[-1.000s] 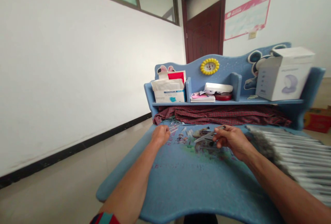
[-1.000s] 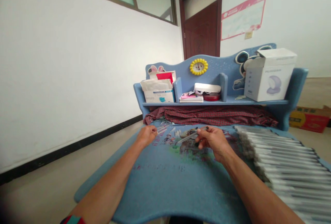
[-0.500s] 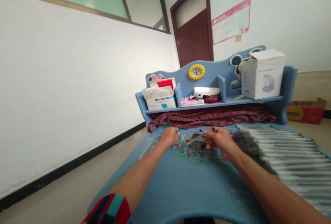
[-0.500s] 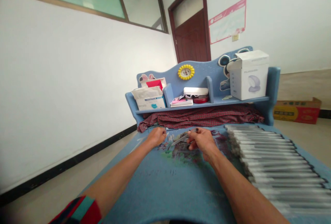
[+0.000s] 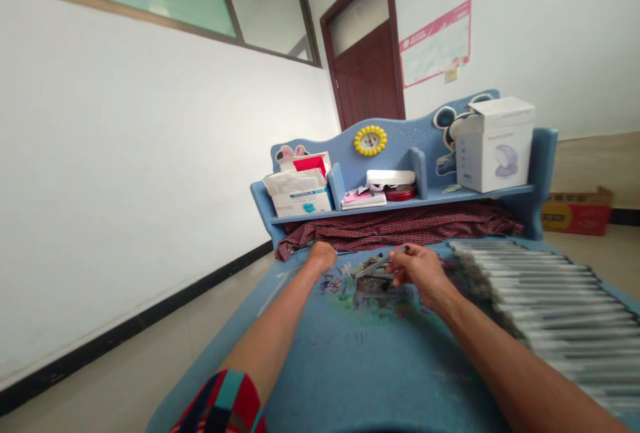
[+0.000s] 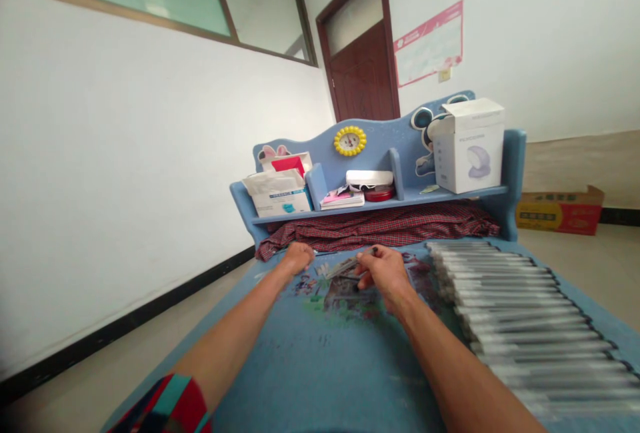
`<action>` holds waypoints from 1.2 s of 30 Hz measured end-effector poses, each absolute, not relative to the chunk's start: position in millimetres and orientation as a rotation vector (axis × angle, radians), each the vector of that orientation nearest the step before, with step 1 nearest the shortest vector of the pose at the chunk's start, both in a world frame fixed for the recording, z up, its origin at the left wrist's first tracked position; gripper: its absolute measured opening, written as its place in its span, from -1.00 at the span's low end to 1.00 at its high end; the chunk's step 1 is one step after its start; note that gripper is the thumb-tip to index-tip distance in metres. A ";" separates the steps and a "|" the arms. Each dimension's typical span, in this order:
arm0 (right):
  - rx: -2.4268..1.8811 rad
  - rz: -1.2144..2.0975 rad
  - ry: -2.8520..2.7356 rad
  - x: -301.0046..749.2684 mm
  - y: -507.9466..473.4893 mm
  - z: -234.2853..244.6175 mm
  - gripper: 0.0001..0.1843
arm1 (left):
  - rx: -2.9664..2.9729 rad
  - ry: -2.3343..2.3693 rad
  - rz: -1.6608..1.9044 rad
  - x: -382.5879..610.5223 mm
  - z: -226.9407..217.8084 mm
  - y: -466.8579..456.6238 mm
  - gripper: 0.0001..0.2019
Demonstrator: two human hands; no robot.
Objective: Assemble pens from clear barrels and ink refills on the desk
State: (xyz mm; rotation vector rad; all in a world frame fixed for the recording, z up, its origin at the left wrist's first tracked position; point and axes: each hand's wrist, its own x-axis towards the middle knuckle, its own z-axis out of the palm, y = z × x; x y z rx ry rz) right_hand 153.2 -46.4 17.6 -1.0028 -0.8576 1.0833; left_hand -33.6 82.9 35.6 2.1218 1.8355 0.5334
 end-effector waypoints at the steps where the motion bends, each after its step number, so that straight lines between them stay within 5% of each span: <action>1: -0.986 1.074 -0.857 152.6 -47.2 18.3 -0.82 | 2.041 1.782 0.595 -35.7 36.2 78.1 -0.77; 19: -0.954 0.909 -0.991 132.0 -60.5 24.8 -0.81 | 1.220 1.080 0.908 -40.7 31.9 21.2 -0.90; 36: -0.826 0.924 -0.849 143.8 -60.2 32.0 -0.75 | 1.532 0.778 0.645 -40.3 40.5 1.4 -0.76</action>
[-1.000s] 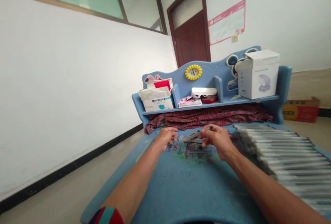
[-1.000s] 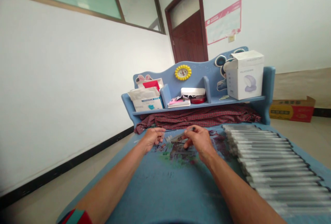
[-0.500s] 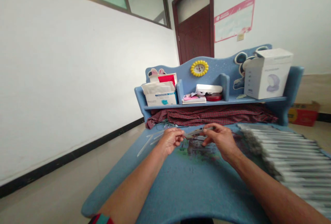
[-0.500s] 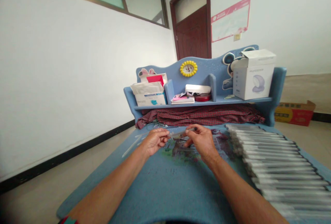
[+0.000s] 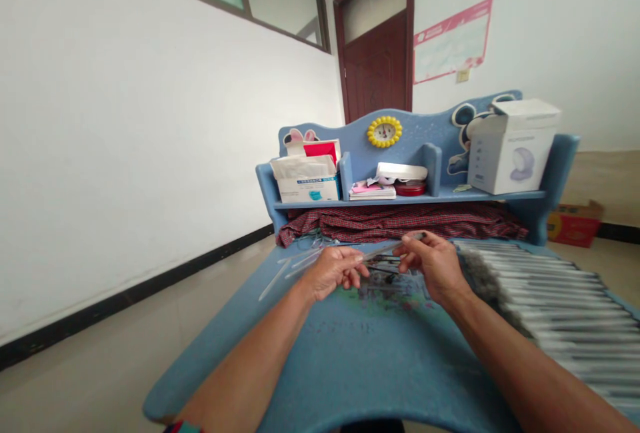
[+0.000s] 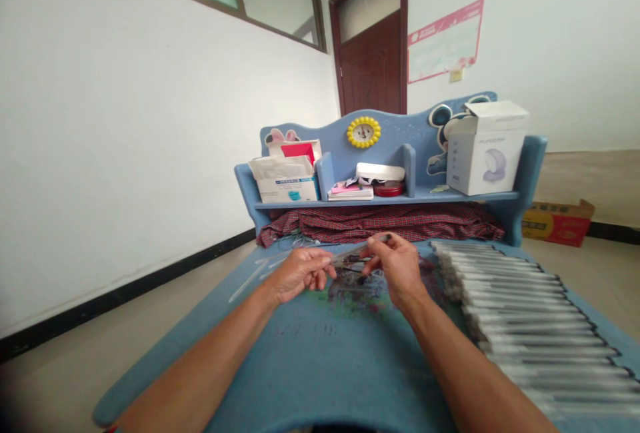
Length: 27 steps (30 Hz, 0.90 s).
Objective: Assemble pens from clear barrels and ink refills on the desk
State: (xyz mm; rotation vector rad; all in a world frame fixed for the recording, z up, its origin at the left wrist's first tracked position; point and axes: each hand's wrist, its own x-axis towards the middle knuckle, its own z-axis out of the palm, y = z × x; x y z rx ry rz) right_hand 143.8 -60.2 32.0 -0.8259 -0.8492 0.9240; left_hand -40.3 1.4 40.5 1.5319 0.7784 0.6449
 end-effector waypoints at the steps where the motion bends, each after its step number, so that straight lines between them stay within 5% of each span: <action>1: -0.824 0.929 -0.846 145.5 -60.3 32.7 -0.74 | 1.584 0.758 0.621 -39.5 40.4 0.1 -0.76; 27: -0.661 1.104 -0.753 139.0 -51.7 31.0 -0.70 | 1.944 0.859 0.738 -29.8 58.4 -7.4 -0.72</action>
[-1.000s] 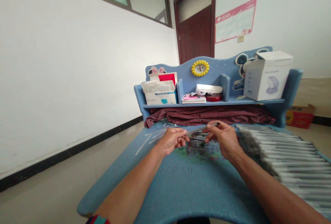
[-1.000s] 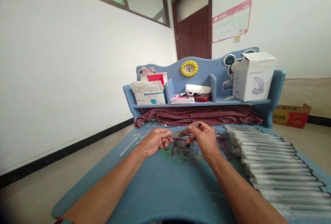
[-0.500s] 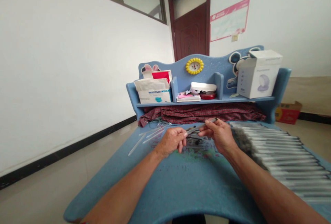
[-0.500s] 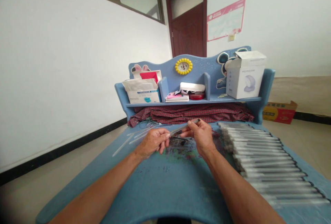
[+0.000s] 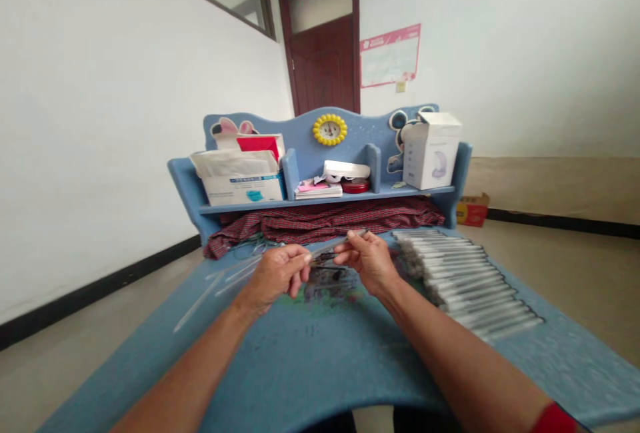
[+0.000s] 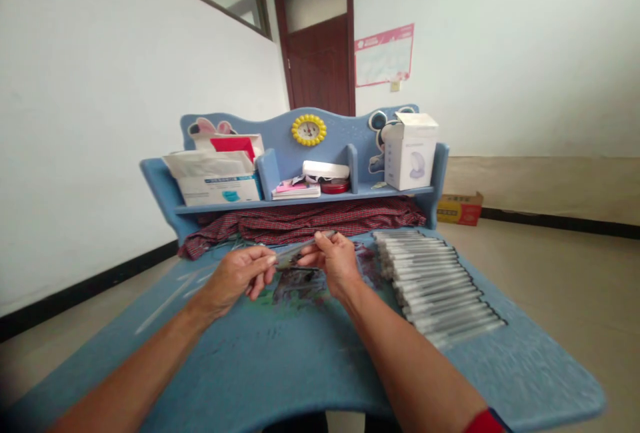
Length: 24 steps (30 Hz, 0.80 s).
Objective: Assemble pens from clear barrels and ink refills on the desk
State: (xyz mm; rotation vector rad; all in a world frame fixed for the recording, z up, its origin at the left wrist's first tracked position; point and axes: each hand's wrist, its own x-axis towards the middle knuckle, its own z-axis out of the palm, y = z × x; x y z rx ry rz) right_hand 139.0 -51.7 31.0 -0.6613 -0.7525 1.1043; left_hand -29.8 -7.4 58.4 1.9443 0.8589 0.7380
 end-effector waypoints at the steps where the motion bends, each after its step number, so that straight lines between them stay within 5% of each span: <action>1: -0.681 1.095 -0.764 139.3 -50.1 31.4 -0.69 | 1.945 0.866 0.734 -29.7 60.1 -7.2 -0.72; 5: -0.913 0.927 -0.828 146.5 -42.7 28.3 -0.64 | 1.945 0.907 0.725 -31.0 64.6 -6.6 -0.72; 9: -1.419 0.323 -1.178 156.0 -44.4 27.1 -0.49 | 1.975 0.993 0.703 -33.2 65.1 -2.9 -0.70; 14: -1.660 -0.442 -1.825 145.4 -59.8 34.0 -0.75 | 1.991 0.996 0.619 -29.9 63.0 -4.7 -0.70; 24: -1.766 -0.557 -2.249 139.2 -76.1 64.1 -0.77 | 2.078 0.905 0.509 -30.8 63.8 -4.6 -0.59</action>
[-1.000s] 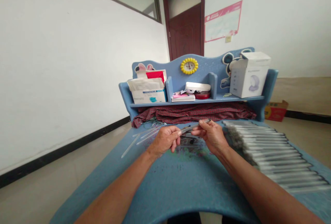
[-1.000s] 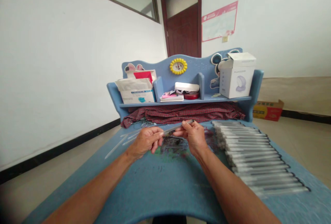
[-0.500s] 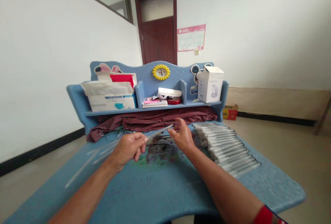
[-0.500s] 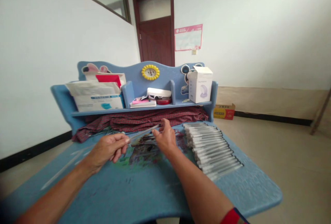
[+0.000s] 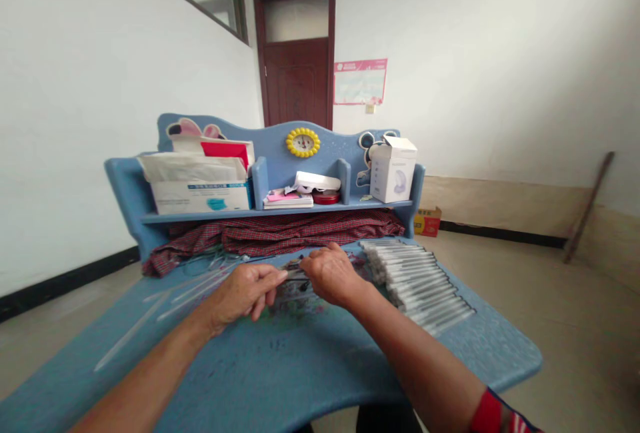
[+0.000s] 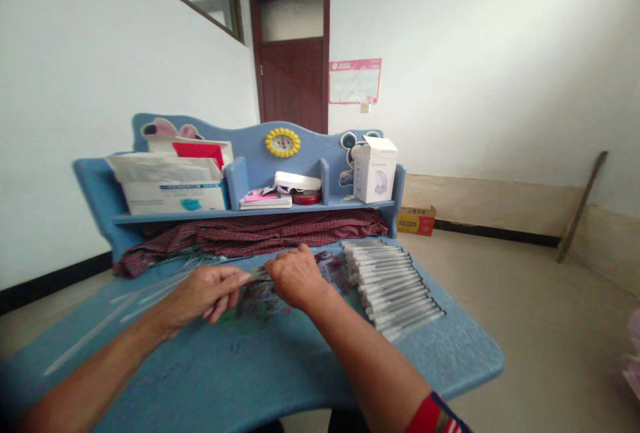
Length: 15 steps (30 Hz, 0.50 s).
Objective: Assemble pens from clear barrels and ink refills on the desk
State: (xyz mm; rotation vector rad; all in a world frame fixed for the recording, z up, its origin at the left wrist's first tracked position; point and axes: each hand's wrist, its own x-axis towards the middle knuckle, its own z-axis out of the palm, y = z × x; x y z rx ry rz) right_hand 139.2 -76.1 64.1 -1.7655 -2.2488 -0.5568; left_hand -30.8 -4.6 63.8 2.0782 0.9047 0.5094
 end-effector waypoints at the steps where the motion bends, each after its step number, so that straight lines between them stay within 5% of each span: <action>1: -1.847 -0.530 -2.244 142.3 -78.5 71.8 -0.76 | 2.086 0.915 0.538 -32.1 64.8 -3.2 -0.58; 7: -2.189 -0.477 -2.148 189.7 -107.0 104.9 -0.75 | 2.077 1.010 0.710 -44.9 68.3 8.5 -0.67; 15: -2.564 -0.438 -1.963 281.0 -152.4 80.9 -0.76 | 2.132 1.142 0.799 -59.1 70.7 17.2 -0.75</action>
